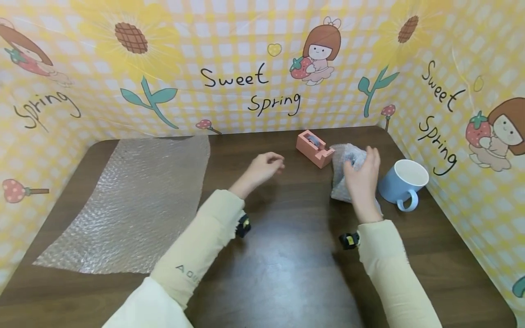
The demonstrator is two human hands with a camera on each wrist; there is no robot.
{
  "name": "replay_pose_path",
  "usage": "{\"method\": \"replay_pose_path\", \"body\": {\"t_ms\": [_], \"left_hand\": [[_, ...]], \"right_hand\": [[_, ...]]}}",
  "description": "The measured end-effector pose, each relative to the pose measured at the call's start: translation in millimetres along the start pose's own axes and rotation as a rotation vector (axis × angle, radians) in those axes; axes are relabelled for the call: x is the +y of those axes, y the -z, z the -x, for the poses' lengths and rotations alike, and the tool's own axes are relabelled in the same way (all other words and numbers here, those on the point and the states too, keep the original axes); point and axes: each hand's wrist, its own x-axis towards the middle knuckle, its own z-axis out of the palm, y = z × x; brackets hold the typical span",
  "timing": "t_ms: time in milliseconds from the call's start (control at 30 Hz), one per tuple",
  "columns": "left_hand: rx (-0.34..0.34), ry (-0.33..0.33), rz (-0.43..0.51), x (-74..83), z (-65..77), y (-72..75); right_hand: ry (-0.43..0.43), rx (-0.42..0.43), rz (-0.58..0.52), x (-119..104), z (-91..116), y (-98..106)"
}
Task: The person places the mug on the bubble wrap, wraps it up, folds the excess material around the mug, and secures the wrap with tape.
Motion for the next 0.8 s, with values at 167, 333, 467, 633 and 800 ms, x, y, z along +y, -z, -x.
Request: {"method": "replay_pose_path", "body": {"t_ms": [167, 333, 467, 633, 800], "left_hand": [[-0.056, 0.116, 0.055, -10.3, 5.6, 56.8], [-0.033, 0.178, 0.003, -24.0, 17.2, 119.7], [0.033, 0.23, -0.05, -40.9, 35.7, 169.6], [0.141, 0.278, -0.221, -68.5, 63.3, 221.7], [0.28, 0.261, -0.456, -101.9, 97.3, 265.7]], "right_hand": [[0.111, -0.046, -0.105, -22.7, 22.3, -33.2], [0.15, -0.255, -0.121, -37.1, 45.8, -71.3], [0.203, -0.441, -0.121, -44.2, 68.0, -101.7], [0.138, -0.692, -0.251, -55.3, 103.3, -135.1], [0.033, -0.926, -0.388, -65.6, 138.9, -164.3]]}}
